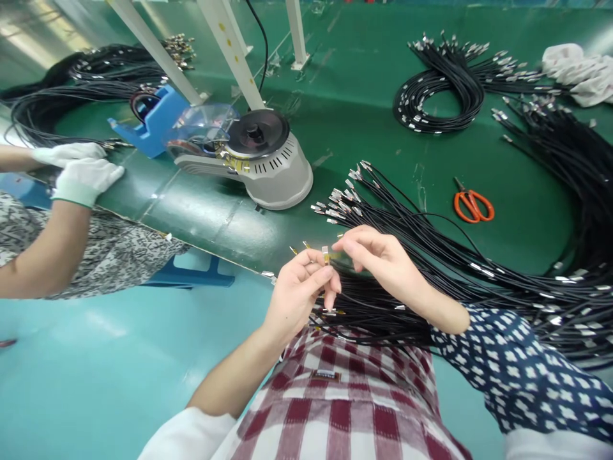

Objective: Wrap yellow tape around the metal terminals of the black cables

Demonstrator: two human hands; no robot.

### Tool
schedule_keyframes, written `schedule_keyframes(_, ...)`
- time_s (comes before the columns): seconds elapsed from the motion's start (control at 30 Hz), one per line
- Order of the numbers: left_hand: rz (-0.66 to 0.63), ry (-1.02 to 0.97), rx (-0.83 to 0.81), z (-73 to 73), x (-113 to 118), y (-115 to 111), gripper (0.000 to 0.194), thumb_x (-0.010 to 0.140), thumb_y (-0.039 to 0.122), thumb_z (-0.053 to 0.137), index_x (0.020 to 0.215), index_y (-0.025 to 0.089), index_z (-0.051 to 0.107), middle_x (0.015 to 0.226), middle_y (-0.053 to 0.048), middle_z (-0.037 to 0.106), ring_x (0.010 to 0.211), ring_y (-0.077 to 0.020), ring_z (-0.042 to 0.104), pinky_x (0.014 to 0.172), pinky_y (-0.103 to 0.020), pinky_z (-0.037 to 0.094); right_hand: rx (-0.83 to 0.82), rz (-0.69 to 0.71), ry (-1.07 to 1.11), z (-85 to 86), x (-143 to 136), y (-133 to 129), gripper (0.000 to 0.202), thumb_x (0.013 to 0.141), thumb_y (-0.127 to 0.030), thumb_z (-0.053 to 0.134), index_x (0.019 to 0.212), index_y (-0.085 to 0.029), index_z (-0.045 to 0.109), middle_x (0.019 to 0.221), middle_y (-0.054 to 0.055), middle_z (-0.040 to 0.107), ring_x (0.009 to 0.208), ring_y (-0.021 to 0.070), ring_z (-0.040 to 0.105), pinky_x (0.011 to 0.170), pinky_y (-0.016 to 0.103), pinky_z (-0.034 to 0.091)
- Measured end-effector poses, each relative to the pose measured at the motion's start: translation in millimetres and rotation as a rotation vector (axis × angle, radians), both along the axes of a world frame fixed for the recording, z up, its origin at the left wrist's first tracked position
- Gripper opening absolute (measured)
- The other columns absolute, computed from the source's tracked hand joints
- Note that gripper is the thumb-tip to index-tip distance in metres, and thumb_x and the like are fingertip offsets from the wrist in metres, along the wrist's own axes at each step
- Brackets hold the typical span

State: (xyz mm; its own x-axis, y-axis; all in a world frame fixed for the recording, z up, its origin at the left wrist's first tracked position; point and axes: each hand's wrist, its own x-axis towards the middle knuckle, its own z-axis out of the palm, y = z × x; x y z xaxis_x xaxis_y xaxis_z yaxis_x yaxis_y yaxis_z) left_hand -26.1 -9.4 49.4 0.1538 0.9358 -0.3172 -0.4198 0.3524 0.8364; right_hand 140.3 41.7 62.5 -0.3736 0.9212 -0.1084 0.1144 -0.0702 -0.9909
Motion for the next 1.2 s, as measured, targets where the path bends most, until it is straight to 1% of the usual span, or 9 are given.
schedule_keyframes(0.1, 0.000, -0.012, -0.004, -1.4, -0.1, 0.0, 0.028, 0.081, 0.030, 0.074, 0.087, 0.017, 0.050, 0.062, 0.002, 0.065, 0.041, -0.0084, 0.054, 0.041, -0.018, 0.041, 0.037, 0.000, 0.009, -2.2, -2.4, -0.4, 0.022, 0.080, -0.041, 0.072, 0.079, -0.019, 0.073, 0.099, 0.006, 0.064, 0.071, 0.0123, 0.056, 0.064, 0.028, 0.049)
schedule_keyframes(0.2, 0.007, -0.028, -0.006, -3.0, -0.1, -0.3, 0.027, 0.081, 0.029, 0.074, 0.087, 0.017, 0.050, 0.062, 0.002, 0.066, 0.041, -0.0078, 0.054, 0.041, -0.017, 0.040, 0.056, -0.034, 0.050, -5.7, -4.6, -0.9, 0.015, 0.076, -0.034, 0.076, 0.075, -0.019, 0.073, 0.094, 0.004, 0.063, 0.071, 0.0117, 0.056, 0.062, 0.026, 0.047)
schedule_keyframes(0.37, 0.030, -0.037, -0.054, -4.5, -0.5, 0.0, 0.029, 0.076, 0.025, 0.079, 0.084, 0.016, 0.052, 0.060, 0.002, 0.066, 0.040, -0.0075, 0.054, 0.040, -0.016, 0.040, 0.083, -0.025, 0.056, -9.7, -4.6, -2.3, 0.010, 0.078, -0.030, 0.074, 0.076, -0.020, 0.074, 0.093, 0.003, 0.063, 0.068, 0.0105, 0.055, 0.061, 0.026, 0.046)
schedule_keyframes(0.6, 0.054, -0.068, -0.111, -6.0, 2.4, 0.1, 0.033, 0.071, 0.031, 0.083, 0.074, 0.014, 0.054, 0.063, -0.001, 0.070, 0.038, -0.0084, 0.057, 0.039, -0.017, 0.041, 0.095, -0.008, 0.041, -7.3, -5.0, -2.7, 0.009, 0.079, -0.028, 0.072, 0.074, -0.021, 0.074, 0.091, 0.004, 0.064, 0.076, 0.0142, 0.061, 0.067, 0.029, 0.050)
schedule_keyframes(0.77, 0.063, -0.117, -0.079, -11.0, 6.3, -2.2, 0.029, 0.075, 0.032, 0.080, 0.075, 0.014, 0.058, 0.066, -0.003, 0.073, 0.036, -0.0075, 0.056, 0.038, -0.017, 0.042, -0.030, 0.014, 0.076, -6.3, -4.6, 0.2, 0.014, 0.077, -0.031, 0.074, 0.072, -0.018, 0.072, 0.088, 0.004, 0.064, 0.070, 0.0130, 0.060, 0.067, 0.029, 0.051)
schedule_keyframes(0.87, 0.072, -0.128, -0.037, -14.6, 8.0, -3.7, 0.027, 0.076, 0.033, 0.079, 0.076, 0.014, 0.059, 0.065, -0.003, 0.073, 0.035, -0.0064, 0.055, 0.037, -0.015, 0.040, -0.163, 0.094, 0.158, -7.2, -3.0, 4.1, 0.019, 0.076, -0.035, 0.075, 0.072, -0.017, 0.071, 0.085, 0.003, 0.065, 0.072, 0.0133, 0.061, 0.068, 0.029, 0.051)
schedule_keyframes(0.93, 0.072, -0.134, -0.010, -16.9, 9.3, -4.3, 0.026, 0.077, 0.033, 0.078, 0.077, 0.014, 0.060, 0.065, -0.002, 0.072, 0.035, -0.0063, 0.054, 0.037, -0.015, 0.039, -0.188, 0.131, 0.201, -9.4, -2.7, 6.3, 0.019, 0.075, -0.036, 0.076, 0.072, -0.018, 0.070, 0.087, 0.003, 0.065, 0.075, 0.0138, 0.062, 0.071, 0.029, 0.051)
schedule_keyframes(1.07, 0.049, -0.138, 0.009, -18.4, 12.5, -3.4, 0.024, 0.080, 0.032, 0.076, 0.080, 0.015, 0.060, 0.062, -0.001, 0.070, 0.037, -0.0059, 0.054, 0.038, -0.015, 0.040, -0.003, 0.059, 0.139, -12.5, -5.7, 3.4, 0.013, 0.075, -0.029, 0.073, 0.070, -0.018, 0.068, 0.094, 0.004, 0.061, 0.073, 0.0122, 0.059, 0.070, 0.029, 0.051)
schedule_keyframes(1.2, 0.081, -0.088, -0.021, -14.4, 14.2, -2.4, 0.031, 0.069, 0.025, 0.085, 0.081, 0.016, 0.058, 0.059, 0.002, 0.066, 0.044, -0.0088, 0.059, 0.038, -0.014, 0.040, 0.226, -0.017, -0.039, -3.5, -7.7, -10.3, 0.006, 0.076, -0.018, 0.067, 0.071, -0.018, 0.065, 0.095, 0.003, 0.060, 0.060, 0.0074, 0.051, 0.060, 0.026, 0.046)
